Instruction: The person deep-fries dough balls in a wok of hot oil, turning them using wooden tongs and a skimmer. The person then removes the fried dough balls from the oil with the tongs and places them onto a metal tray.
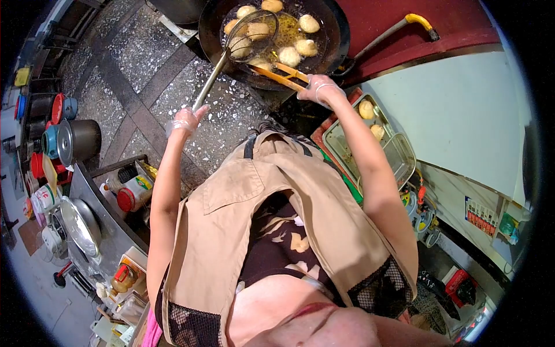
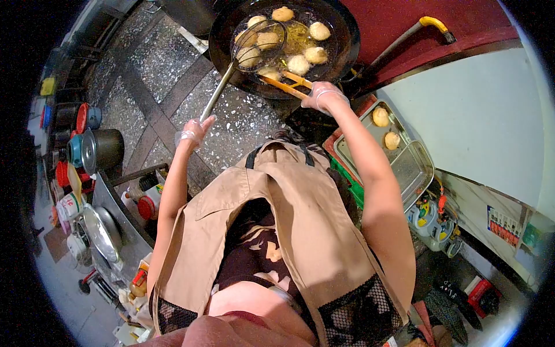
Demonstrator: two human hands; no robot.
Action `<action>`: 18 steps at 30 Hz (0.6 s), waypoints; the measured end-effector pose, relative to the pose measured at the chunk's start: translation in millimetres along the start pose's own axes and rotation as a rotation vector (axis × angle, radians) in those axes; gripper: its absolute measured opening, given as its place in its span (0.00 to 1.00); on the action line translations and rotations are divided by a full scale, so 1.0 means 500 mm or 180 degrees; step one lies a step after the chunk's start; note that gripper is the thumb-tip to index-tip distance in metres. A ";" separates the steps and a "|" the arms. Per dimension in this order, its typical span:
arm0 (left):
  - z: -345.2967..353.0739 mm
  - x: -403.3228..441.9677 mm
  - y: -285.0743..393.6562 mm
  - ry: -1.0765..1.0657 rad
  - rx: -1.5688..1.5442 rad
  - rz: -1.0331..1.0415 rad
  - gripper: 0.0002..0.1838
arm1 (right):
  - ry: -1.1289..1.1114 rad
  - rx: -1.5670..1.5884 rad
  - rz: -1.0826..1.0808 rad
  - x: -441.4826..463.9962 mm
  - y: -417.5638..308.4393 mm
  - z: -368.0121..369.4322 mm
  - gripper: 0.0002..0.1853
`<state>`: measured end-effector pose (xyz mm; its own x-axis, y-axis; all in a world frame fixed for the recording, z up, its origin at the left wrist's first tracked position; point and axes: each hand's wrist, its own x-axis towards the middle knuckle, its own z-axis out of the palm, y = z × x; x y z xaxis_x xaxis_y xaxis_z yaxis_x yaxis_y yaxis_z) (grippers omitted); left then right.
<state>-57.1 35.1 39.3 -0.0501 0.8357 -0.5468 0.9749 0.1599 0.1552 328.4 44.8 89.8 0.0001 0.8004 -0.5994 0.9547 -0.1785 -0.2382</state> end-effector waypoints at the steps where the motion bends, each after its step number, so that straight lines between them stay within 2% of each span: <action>1: 0.001 0.002 -0.002 -0.0029 0.0011 0.0011 0.44 | -0.0065 -0.0005 0.0008 0.000 0.000 -0.004 0.30; 3: 0.006 0.003 -0.008 -0.0058 0.0022 0.0022 0.44 | -0.0030 0.0022 0.0010 0.000 0.005 -0.006 0.30; 5: 0.016 -0.001 -0.015 0.0263 -0.0073 0.0205 0.44 | 0.0003 0.0047 0.0015 -0.004 0.005 -0.009 0.31; 11: 0.005 -0.027 -0.008 0.0056 -0.0149 0.0147 0.44 | 0.0163 -0.0107 0.0031 -0.036 0.000 -0.027 0.35; 18: -0.005 -0.058 -0.010 0.0015 -0.0472 0.0022 0.43 | 0.0099 -0.0333 0.0109 -0.078 -0.018 -0.051 0.30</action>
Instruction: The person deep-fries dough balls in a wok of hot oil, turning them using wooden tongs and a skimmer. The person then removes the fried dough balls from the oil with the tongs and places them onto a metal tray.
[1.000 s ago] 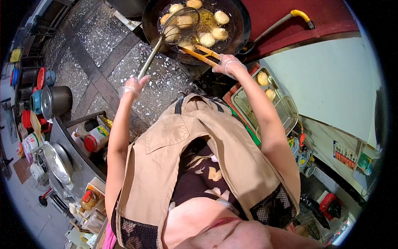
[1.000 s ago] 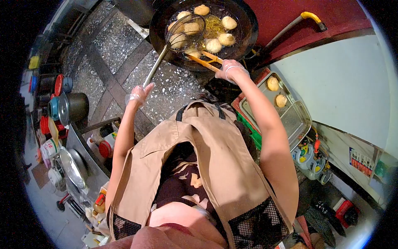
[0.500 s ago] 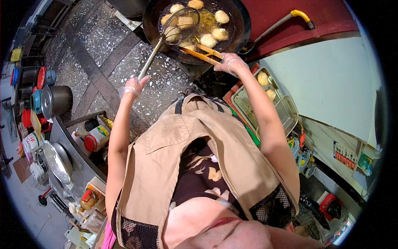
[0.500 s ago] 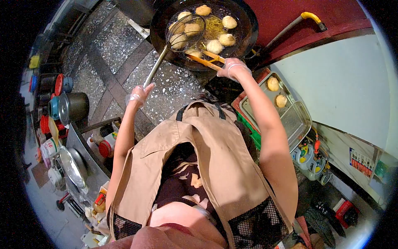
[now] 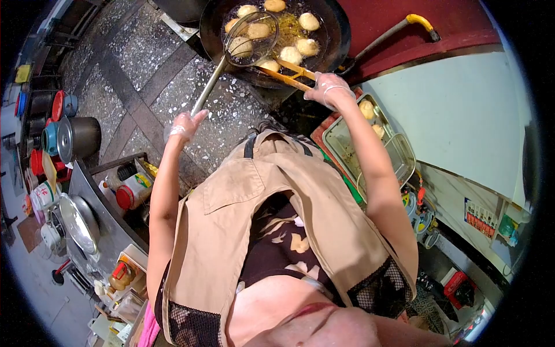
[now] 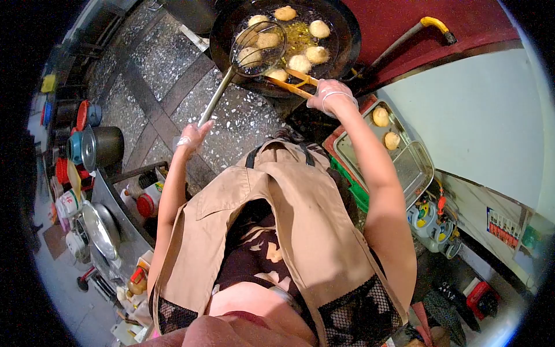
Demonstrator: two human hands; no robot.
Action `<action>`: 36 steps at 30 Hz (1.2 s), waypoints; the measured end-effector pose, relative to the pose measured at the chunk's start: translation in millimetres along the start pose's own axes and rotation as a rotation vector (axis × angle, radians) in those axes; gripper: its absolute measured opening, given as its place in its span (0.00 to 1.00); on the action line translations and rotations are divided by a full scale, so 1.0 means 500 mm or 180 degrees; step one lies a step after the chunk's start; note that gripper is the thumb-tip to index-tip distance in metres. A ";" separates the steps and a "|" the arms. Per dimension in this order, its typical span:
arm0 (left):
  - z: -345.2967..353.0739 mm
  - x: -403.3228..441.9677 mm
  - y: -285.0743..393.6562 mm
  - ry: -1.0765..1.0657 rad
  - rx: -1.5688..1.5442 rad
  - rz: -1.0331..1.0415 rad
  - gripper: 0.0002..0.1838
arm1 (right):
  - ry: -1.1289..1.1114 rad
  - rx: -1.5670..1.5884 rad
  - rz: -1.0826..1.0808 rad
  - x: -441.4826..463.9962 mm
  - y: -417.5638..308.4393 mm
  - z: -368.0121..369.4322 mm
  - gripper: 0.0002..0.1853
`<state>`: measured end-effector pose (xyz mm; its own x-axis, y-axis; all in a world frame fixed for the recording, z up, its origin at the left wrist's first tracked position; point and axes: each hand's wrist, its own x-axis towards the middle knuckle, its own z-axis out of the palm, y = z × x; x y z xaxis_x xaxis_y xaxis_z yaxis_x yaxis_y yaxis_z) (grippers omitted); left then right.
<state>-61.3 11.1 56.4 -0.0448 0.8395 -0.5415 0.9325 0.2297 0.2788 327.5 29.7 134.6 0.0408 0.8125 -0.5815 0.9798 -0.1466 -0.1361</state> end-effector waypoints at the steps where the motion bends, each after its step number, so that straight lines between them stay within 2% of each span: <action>1: -0.002 -0.005 0.002 -0.0029 -0.0043 -0.0036 0.43 | 0.0029 0.0044 -0.0054 -0.004 0.001 0.001 0.30; 9: 0.011 0.000 -0.010 -0.0029 -0.0034 -0.0113 0.43 | -0.0027 0.0143 0.0061 -0.002 0.007 0.013 0.28; 11: 0.004 -0.002 -0.006 -0.0300 -0.0108 -0.0191 0.43 | -0.0039 0.0194 0.0056 -0.005 0.008 0.011 0.28; 18: 0.001 -0.023 -0.003 -0.0080 -0.0134 -0.0141 0.42 | -0.0119 0.0046 0.0125 -0.030 0.016 -0.001 0.29; 21: -0.003 -0.034 -0.005 -0.0363 -0.0208 -0.0213 0.41 | -0.0085 0.0015 0.0112 -0.029 0.030 -0.005 0.28; 23: 0.021 -0.031 -0.033 -0.0038 -0.0336 -0.0063 0.40 | -0.0007 -0.0014 0.0165 -0.034 0.034 -0.015 0.28; 30: 0.038 -0.046 -0.052 -0.0169 -0.0701 -0.0112 0.39 | -0.0084 0.0058 0.0124 -0.015 0.049 0.000 0.26; 36: 0.052 -0.041 -0.048 0.0202 -0.0570 0.0063 0.38 | -0.0053 0.0071 0.0088 0.011 0.054 0.026 0.27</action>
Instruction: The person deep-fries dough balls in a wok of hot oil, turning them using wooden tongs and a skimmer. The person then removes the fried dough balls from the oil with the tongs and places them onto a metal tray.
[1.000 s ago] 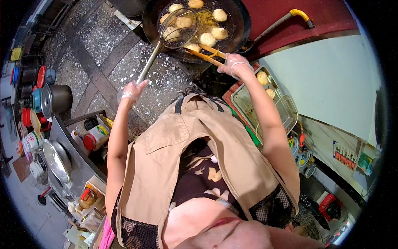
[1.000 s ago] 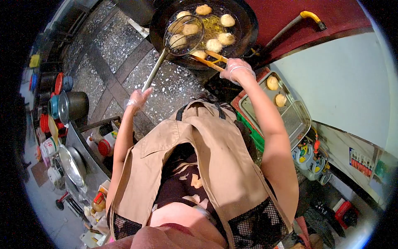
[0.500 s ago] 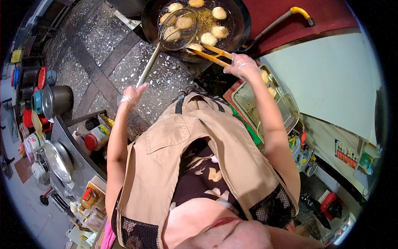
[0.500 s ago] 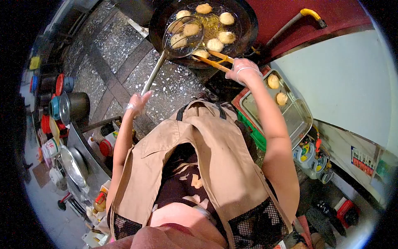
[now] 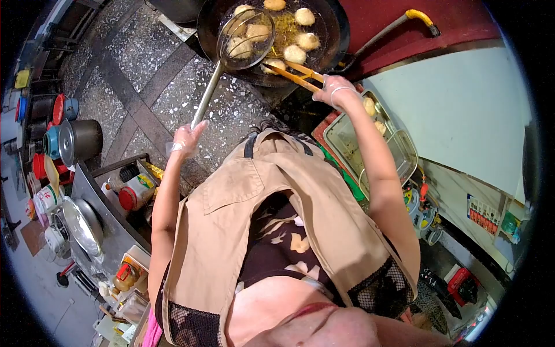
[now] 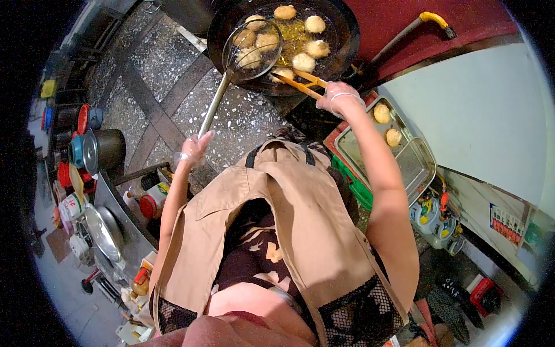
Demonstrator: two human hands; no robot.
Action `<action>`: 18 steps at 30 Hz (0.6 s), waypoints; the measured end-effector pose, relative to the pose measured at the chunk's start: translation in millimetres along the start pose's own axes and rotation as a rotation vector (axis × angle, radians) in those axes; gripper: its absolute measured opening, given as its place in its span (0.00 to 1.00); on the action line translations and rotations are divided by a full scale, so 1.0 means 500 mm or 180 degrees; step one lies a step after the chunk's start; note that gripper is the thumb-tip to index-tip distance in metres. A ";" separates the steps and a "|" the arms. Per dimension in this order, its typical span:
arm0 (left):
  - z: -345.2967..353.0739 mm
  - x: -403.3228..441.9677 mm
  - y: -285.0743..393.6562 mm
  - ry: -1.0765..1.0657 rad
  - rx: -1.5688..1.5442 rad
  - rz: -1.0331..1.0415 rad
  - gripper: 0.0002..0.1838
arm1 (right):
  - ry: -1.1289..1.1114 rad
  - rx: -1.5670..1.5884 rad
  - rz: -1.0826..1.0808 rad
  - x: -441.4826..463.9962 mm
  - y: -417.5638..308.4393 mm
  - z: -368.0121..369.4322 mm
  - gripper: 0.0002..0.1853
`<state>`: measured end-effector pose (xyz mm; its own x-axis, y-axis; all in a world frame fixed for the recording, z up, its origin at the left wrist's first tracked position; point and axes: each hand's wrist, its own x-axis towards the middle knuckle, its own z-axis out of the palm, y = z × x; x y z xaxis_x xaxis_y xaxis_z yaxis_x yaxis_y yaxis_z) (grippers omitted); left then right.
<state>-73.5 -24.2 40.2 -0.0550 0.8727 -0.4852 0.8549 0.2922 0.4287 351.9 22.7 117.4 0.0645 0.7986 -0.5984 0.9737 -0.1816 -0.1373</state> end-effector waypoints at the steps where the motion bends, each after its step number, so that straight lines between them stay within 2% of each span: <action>1: -0.012 -0.009 0.024 0.0007 -0.0048 0.0001 0.38 | 0.0000 -0.0001 -0.0001 0.000 -0.002 -0.002 0.27; 6: -0.007 0.030 0.021 0.0184 -0.0143 0.0061 0.35 | 0.0135 -0.0016 -0.0259 0.012 0.005 -0.006 0.28; 11: -0.015 0.064 0.034 0.0033 0.0091 -0.0067 0.37 | -0.0022 0.0087 -0.0514 0.046 0.034 -0.011 0.38; 14: -0.010 0.074 0.035 -0.0190 0.0022 -0.0238 0.38 | -0.0189 0.0070 -0.0521 0.044 0.031 -0.025 0.39; 18: -0.014 0.067 0.040 -0.0102 0.0155 -0.0137 0.38 | -0.0168 0.0067 -0.0503 0.044 0.033 -0.022 0.38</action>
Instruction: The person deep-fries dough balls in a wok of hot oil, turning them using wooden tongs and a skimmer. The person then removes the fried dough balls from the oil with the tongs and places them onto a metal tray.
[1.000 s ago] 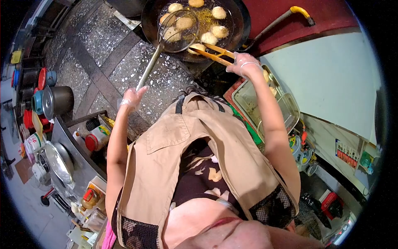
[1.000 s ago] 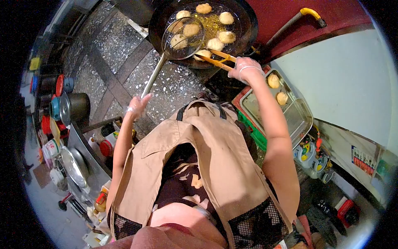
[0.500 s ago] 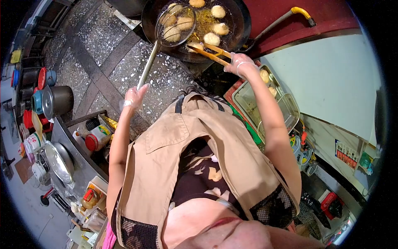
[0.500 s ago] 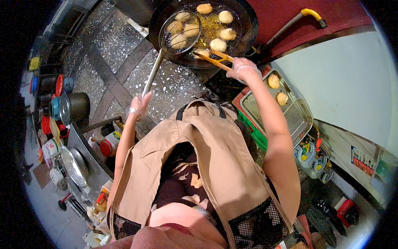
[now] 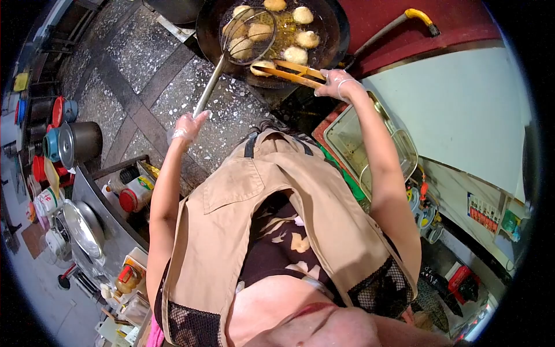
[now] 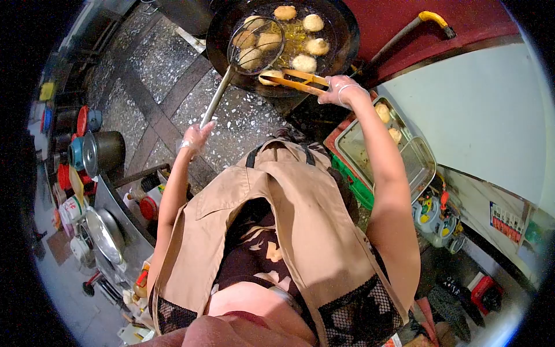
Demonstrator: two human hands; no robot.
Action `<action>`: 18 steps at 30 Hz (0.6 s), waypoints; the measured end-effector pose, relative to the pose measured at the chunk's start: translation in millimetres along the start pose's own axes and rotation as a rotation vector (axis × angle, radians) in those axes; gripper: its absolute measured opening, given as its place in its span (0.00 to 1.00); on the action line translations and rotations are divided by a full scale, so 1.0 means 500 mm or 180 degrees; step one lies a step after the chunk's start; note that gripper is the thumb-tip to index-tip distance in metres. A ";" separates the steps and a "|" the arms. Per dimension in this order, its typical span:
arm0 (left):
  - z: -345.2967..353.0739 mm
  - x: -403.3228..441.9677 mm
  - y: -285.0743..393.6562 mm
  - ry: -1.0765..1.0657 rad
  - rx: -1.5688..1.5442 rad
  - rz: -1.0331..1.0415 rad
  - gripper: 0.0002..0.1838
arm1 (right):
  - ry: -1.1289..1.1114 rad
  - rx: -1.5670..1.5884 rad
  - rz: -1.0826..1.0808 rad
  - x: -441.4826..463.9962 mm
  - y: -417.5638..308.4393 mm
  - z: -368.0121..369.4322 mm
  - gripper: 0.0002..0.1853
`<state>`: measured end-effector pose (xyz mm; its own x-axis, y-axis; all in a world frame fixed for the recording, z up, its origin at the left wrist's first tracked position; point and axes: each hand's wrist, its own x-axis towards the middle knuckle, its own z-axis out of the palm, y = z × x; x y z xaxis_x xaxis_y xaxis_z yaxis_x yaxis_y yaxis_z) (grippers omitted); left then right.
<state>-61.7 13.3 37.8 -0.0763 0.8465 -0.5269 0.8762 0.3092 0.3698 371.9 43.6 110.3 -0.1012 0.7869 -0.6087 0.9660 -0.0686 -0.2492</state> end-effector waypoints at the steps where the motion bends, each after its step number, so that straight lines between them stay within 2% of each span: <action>1: -0.002 -0.005 0.001 -0.0014 -0.0105 -0.0022 0.37 | 0.0073 -0.0047 0.0011 -0.007 -0.003 -0.001 0.38; 5: -0.002 -0.015 -0.013 0.0138 -0.0082 0.0145 0.38 | 0.0207 -0.0196 0.0086 -0.033 -0.020 -0.013 0.35; 9: -0.007 -0.028 -0.025 -0.0012 -0.0273 0.0069 0.36 | 0.0265 -0.0224 0.0153 -0.048 -0.028 -0.006 0.33; 12: -0.007 -0.051 -0.027 -0.0077 -0.0483 -0.0016 0.35 | 0.0290 0.0291 0.0161 -0.064 -0.048 0.001 0.31; 14: -0.023 -0.085 -0.004 -0.0248 -0.0848 -0.0273 0.35 | 0.0278 0.0321 0.0374 -0.060 -0.067 0.019 0.31; 18: -0.005 -0.081 -0.038 -0.0288 -0.0916 -0.0276 0.34 | 0.0278 0.0449 0.0482 -0.054 -0.087 0.048 0.29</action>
<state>-76.6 -25.8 53.7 -0.0909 0.7736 -0.6271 0.6966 0.4994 0.5151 326.9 10.6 119.3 0.0694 0.8109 -0.5811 0.9252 -0.2701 -0.2665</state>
